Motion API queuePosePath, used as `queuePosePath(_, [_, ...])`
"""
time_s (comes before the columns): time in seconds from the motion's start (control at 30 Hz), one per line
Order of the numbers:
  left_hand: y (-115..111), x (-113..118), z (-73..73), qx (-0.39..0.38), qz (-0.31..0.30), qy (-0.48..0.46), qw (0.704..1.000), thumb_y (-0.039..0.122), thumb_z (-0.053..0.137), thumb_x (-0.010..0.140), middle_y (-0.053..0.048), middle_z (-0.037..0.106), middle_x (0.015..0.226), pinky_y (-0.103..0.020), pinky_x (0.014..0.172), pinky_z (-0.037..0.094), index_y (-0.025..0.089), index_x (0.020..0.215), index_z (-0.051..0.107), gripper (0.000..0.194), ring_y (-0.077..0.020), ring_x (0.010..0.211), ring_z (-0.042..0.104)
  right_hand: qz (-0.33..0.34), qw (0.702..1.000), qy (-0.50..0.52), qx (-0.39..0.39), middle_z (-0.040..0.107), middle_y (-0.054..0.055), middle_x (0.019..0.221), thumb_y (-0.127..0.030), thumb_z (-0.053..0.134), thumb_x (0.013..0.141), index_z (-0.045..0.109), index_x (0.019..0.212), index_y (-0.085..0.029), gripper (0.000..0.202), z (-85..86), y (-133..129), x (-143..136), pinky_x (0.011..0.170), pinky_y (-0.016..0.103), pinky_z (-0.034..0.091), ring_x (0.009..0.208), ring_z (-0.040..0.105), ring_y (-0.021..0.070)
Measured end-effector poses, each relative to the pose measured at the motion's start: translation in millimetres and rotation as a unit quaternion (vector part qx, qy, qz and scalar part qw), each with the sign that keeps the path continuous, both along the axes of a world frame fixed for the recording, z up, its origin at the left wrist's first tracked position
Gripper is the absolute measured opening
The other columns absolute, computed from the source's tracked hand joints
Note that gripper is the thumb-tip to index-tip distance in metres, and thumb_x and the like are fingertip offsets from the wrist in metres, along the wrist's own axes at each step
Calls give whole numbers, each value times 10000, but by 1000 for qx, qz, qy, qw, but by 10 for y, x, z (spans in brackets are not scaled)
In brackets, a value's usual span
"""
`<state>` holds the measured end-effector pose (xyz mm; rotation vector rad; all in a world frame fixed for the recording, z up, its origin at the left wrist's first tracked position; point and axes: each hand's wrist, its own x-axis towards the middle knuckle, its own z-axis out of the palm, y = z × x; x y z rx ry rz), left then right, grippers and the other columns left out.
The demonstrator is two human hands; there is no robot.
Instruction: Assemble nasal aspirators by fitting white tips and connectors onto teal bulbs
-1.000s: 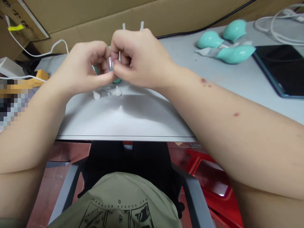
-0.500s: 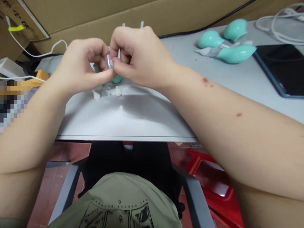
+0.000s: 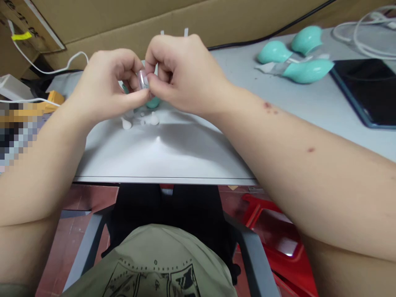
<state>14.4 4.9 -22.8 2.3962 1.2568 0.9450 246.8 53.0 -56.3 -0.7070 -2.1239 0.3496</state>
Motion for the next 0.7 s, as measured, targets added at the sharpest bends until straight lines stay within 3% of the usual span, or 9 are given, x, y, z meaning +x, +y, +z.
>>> queuePosePath(0.1, [13,-3,-1,-9,-1,2,1000,429,784,748,13,796,778,-526,734,519,375,776,568,225,-331,752,771,0,1000,3,1,634,-56,646,-429,964,932,686,865,-316,308,18,-16,-15,817,281,614,635,579,122])
queuePosePath(0.3, [2,15,3,-4,0,0,1000,446,755,751,23,787,763,-527,739,510,394,770,555,207,-323,737,742,-14,1000,-10,9,642,-39,671,-271,864,977,658,909,-294,218,36,-109,-16,896,342,616,683,604,169])
queuePosePath(0.5, [-9,8,15,-13,7,6,1000,461,768,745,-3,809,786,-536,737,501,395,761,551,228,-353,766,780,-12,1000,-20,17,661,-66,667,-260,906,935,653,898,-279,256,18,-34,-11,832,273,602,678,609,119])
queuePosePath(0.7, [1,-10,21,-12,5,15,1000,449,797,755,-4,828,787,-525,722,514,385,773,574,233,-350,774,781,-15,999,-28,21,701,-71,702,-355,974,941,741,915,-288,244,-13,54,13,814,245,620,743,727,93])
